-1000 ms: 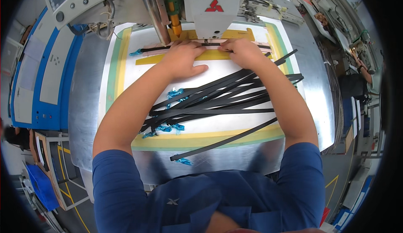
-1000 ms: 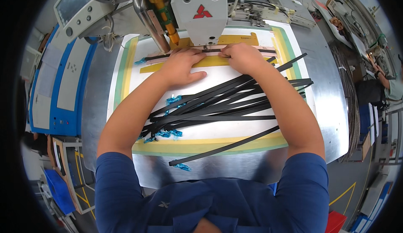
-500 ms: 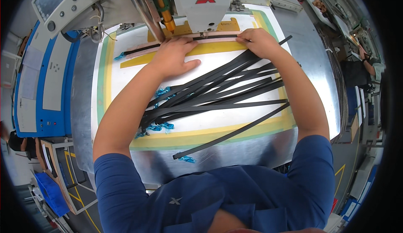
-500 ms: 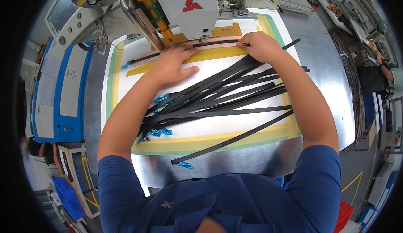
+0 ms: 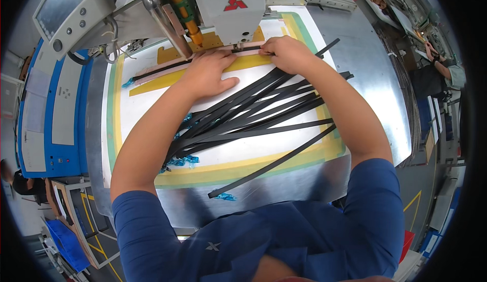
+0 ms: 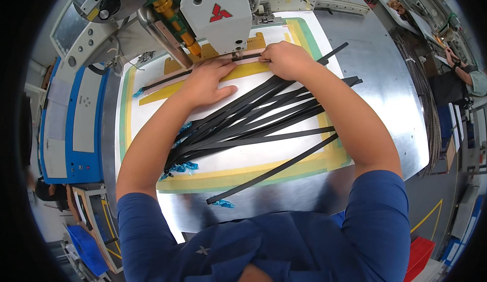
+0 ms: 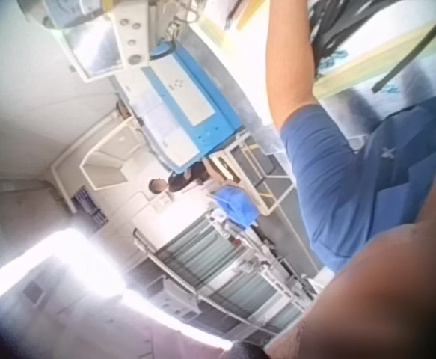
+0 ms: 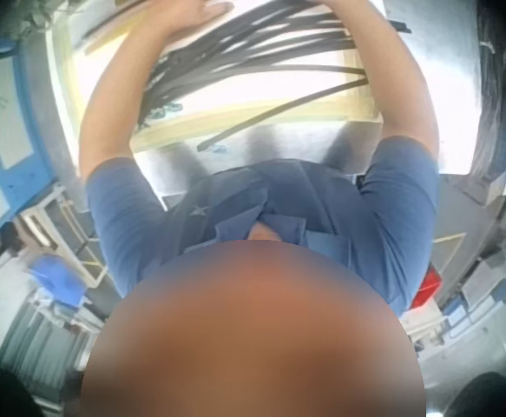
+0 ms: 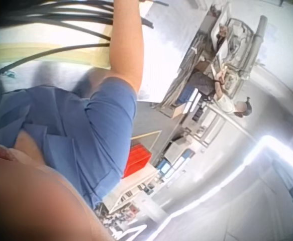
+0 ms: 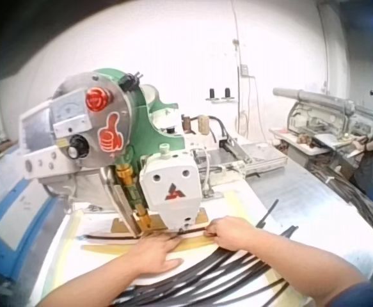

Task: Sewing black straps into a template using an industrial sewing machine.

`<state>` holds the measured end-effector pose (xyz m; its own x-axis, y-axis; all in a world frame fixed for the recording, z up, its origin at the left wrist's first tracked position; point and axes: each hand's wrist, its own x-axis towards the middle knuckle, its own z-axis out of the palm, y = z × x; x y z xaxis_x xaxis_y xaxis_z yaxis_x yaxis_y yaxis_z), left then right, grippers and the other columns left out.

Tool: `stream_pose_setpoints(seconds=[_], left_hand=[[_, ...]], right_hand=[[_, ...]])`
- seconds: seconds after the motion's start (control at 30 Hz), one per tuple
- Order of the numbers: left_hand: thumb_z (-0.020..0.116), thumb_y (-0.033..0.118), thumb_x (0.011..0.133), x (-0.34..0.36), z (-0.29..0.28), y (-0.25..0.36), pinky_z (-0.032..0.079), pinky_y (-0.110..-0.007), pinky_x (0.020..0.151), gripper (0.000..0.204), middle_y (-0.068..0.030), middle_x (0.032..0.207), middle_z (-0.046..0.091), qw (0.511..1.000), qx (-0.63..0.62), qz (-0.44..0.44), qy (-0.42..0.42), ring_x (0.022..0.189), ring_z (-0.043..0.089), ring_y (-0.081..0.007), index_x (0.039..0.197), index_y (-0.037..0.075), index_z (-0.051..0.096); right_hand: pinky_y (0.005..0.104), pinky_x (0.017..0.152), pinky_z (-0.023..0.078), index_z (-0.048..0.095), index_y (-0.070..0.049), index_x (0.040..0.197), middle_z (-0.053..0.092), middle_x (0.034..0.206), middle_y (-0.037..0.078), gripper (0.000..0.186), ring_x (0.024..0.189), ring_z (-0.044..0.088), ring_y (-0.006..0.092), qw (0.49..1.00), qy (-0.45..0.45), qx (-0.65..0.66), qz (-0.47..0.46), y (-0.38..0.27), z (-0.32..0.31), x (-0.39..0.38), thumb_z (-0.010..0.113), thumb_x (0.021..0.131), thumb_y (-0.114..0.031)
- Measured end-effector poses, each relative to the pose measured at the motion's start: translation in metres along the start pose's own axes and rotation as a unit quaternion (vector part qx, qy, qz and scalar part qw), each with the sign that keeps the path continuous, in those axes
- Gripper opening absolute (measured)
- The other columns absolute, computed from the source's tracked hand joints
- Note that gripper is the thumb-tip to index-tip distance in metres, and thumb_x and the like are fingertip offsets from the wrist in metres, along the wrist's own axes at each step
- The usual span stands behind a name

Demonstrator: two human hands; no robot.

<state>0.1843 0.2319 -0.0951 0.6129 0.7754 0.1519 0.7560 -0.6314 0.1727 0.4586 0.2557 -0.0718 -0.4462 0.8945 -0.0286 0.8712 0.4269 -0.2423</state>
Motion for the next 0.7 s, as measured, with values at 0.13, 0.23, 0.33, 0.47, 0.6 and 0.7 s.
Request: stream_pose_setpoints(seconds=[0.13, 0.23, 0.33, 0.47, 0.6, 0.7], left_hand=[[0.070, 0.046, 0.087, 0.016, 0.002, 0.011, 0.041, -0.051, 0.115, 0.064, -0.0138, 0.143, 0.063, 1.000, -0.002, 0.023, -0.002, 0.134, 0.056, -0.0344, 0.138, 0.008, 0.065], [0.071, 0.045, 0.086, 0.025, -0.001, 0.020, 0.043, -0.051, 0.113, 0.063, -0.0139, 0.141, 0.064, 1.000, -0.007, 0.007, -0.018, 0.132, 0.058, -0.0350, 0.137, 0.007, 0.066], [0.071, 0.045, 0.086, 0.028, -0.004, 0.027, 0.044, -0.051, 0.111, 0.064, -0.0141, 0.141, 0.064, 1.000, -0.007, 0.003, -0.019, 0.130, 0.059, -0.0357, 0.137, 0.007, 0.065], [0.071, 0.045, 0.086, 0.031, -0.003, 0.031, 0.044, -0.051, 0.112, 0.064, -0.0146, 0.141, 0.064, 1.000, -0.002, 0.001, -0.019, 0.130, 0.059, -0.0356, 0.137, 0.007, 0.065], [0.071, 0.045, 0.087, 0.036, 0.002, 0.034, 0.042, -0.051, 0.113, 0.064, -0.0162, 0.142, 0.062, 1.000, -0.009, -0.001, -0.014, 0.132, 0.057, -0.0377, 0.139, 0.008, 0.065], [0.071, 0.045, 0.087, 0.043, 0.005, 0.039, 0.041, -0.052, 0.114, 0.064, -0.0173, 0.144, 0.061, 1.000, -0.015, -0.003, -0.007, 0.133, 0.056, -0.0392, 0.139, 0.008, 0.065]], right_hand=[[0.0413, 0.100, 0.054, 0.078, -0.015, 0.122, 0.071, 0.132, 0.006, 0.034, 0.116, 0.067, 0.0308, 1.000, -0.005, 0.007, -0.004, -0.001, -0.004, 0.000, 0.059, 0.094, -0.012], [0.0407, 0.101, 0.054, 0.078, -0.016, 0.123, 0.071, 0.134, 0.004, 0.036, 0.118, 0.067, 0.0299, 1.000, -0.011, 0.005, -0.012, 0.007, -0.004, 0.001, 0.059, 0.093, -0.011], [0.0402, 0.102, 0.054, 0.078, -0.017, 0.124, 0.070, 0.135, 0.003, 0.037, 0.119, 0.067, 0.0291, 1.000, -0.023, -0.009, -0.003, 0.018, -0.009, -0.003, 0.059, 0.093, -0.011], [0.0403, 0.102, 0.054, 0.078, -0.017, 0.124, 0.071, 0.133, 0.003, 0.036, 0.119, 0.067, 0.0291, 0.999, -0.038, -0.016, 0.035, 0.041, -0.023, -0.015, 0.059, 0.093, -0.011], [0.0404, 0.100, 0.055, 0.078, -0.016, 0.123, 0.072, 0.130, 0.005, 0.036, 0.119, 0.067, 0.0296, 0.999, -0.016, 0.014, 0.024, 0.047, -0.019, -0.017, 0.059, 0.093, -0.009], [0.0407, 0.100, 0.055, 0.078, -0.015, 0.122, 0.073, 0.129, 0.005, 0.036, 0.117, 0.068, 0.0306, 1.000, -0.006, 0.028, 0.012, 0.049, -0.015, -0.012, 0.060, 0.092, -0.009]])
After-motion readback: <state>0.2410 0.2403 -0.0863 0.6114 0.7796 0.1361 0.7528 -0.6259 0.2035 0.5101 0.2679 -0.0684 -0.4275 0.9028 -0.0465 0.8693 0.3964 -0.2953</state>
